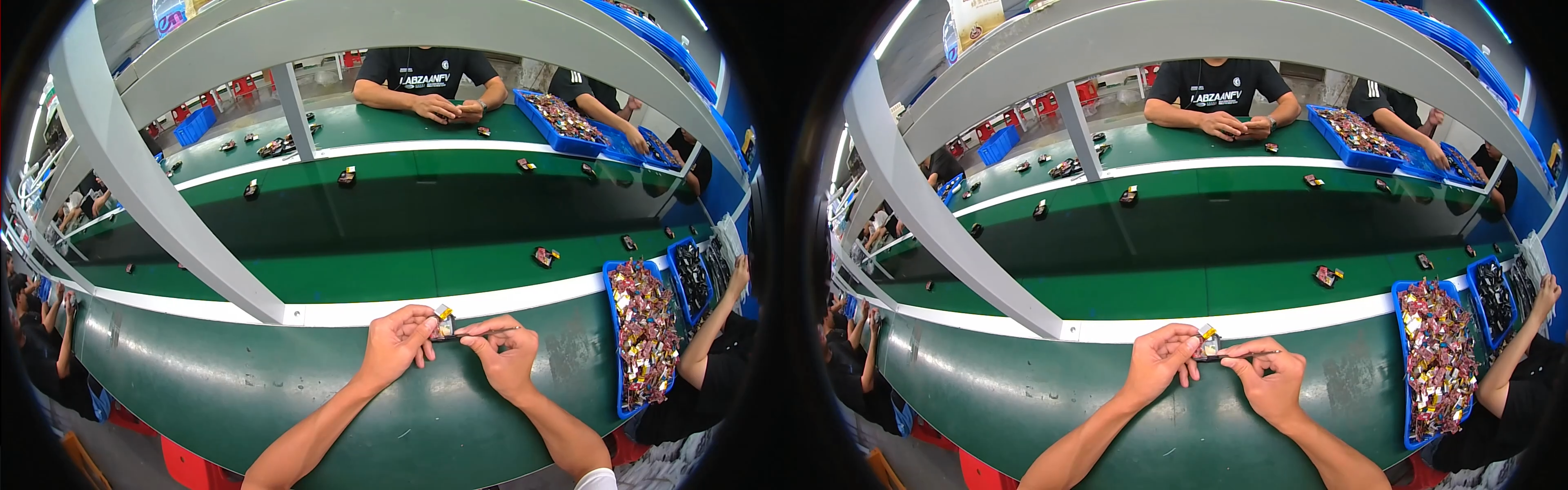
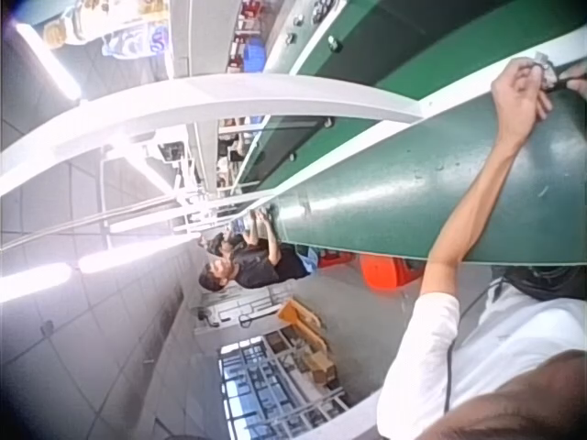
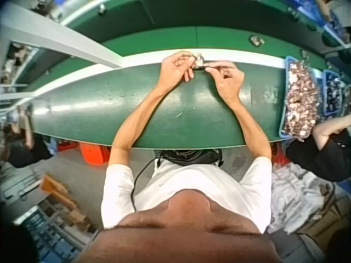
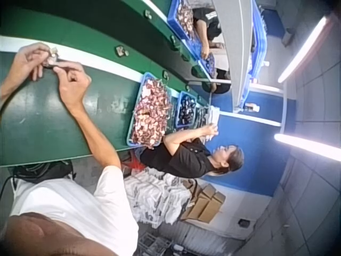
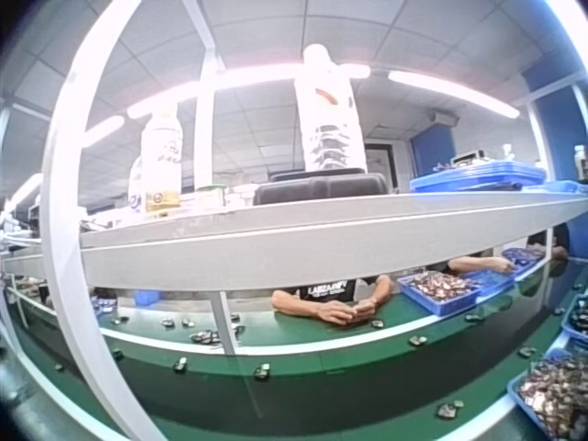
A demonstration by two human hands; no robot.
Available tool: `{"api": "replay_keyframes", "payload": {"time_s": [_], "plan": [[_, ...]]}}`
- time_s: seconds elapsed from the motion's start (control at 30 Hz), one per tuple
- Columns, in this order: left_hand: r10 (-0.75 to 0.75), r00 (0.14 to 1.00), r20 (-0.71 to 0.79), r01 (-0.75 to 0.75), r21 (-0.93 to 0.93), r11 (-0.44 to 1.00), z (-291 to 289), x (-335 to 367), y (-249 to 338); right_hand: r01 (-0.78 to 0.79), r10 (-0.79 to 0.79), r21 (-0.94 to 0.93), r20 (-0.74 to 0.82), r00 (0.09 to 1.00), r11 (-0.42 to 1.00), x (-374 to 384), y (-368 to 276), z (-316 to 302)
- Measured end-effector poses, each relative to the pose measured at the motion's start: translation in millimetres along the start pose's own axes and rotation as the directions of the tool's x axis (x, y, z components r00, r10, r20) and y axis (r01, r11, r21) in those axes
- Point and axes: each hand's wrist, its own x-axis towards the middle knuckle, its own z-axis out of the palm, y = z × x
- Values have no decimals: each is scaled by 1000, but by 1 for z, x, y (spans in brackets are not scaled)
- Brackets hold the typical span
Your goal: Assembling small components on a factory production line using tweezers.
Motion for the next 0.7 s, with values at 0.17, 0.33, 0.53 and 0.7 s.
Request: {"api": "replay_keyframes", "payload": {"time_s": [0.17,0.33,0.53,0.7], "plan": [[-14,999,45,12,46,999,-3,0,-2,-57,54,52,50,997,997,1,2,-2],[1,999,46,-1,12,1000,-2,-1,-1,-68,67,113,14,998,991,1,4,1],[-13,999,44,12,6,1000,-3,-1,-2,-65,63,114,26,998,991,1,5,1],[-13,997,75,12,22,1000,-5,0,-3,-81,80,152,13,997,985,0,5,1]]}}
